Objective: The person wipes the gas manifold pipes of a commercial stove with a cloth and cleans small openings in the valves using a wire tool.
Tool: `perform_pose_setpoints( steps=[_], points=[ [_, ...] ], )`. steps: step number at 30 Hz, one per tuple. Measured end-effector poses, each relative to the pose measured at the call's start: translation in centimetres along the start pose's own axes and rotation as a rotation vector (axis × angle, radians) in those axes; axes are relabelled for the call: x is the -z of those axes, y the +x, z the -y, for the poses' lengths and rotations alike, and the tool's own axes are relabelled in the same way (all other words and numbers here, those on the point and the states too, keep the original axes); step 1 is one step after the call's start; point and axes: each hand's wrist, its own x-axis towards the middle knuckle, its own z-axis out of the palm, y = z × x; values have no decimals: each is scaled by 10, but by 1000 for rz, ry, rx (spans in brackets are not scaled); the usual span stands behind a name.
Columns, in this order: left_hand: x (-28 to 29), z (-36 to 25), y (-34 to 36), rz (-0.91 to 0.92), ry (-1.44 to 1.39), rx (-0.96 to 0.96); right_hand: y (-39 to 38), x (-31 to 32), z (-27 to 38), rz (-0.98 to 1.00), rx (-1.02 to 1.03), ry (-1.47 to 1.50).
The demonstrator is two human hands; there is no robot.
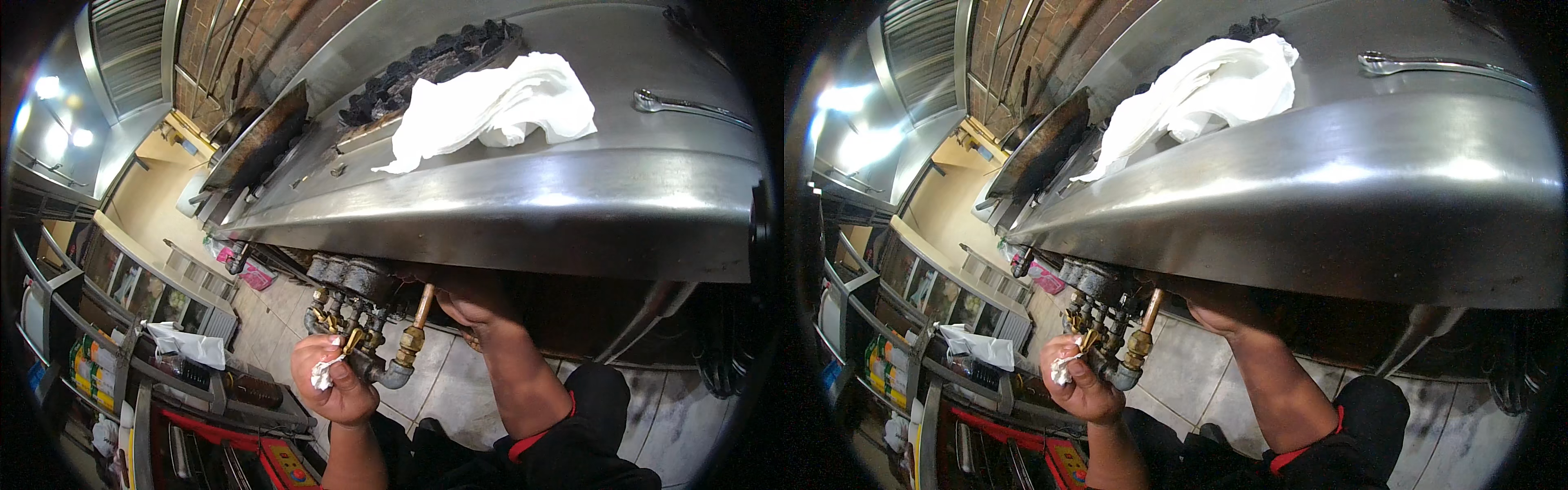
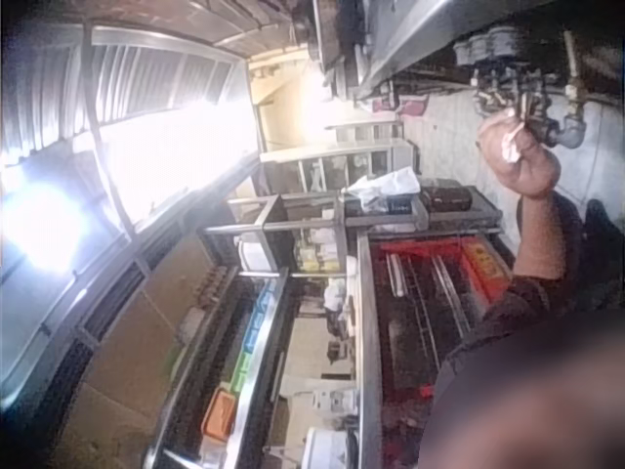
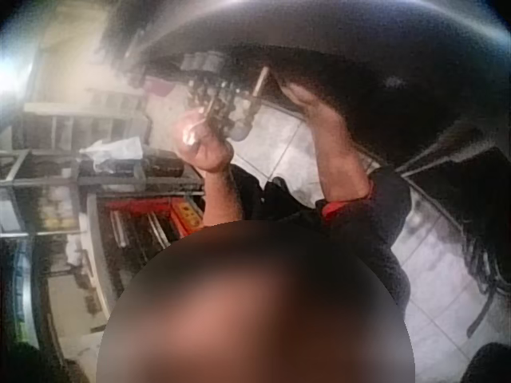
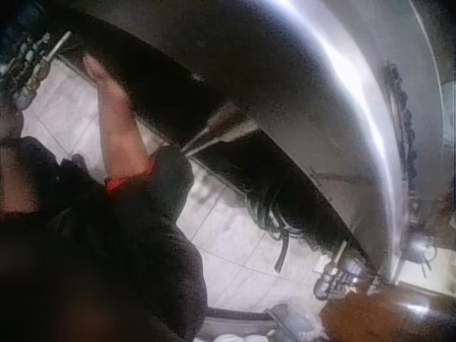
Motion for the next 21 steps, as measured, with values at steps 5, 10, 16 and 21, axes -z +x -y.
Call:
perform_pose_setpoints(
  steps=[5, 10, 16, 21],
  points=[
    [0, -1, 1, -1, 10, 8, -15, -31, 31, 97, -185, -429],
    [0, -2, 2, 9, 12, 12, -8, -34, 22, -52, -120, -456],
    [8, -5, 1, -2, -4, 16, -10, 26, 0, -187, 136, -925],
    [33, 5, -18, -326, -245, 265, 5, 70, -18, -316, 171, -392]
  ],
)
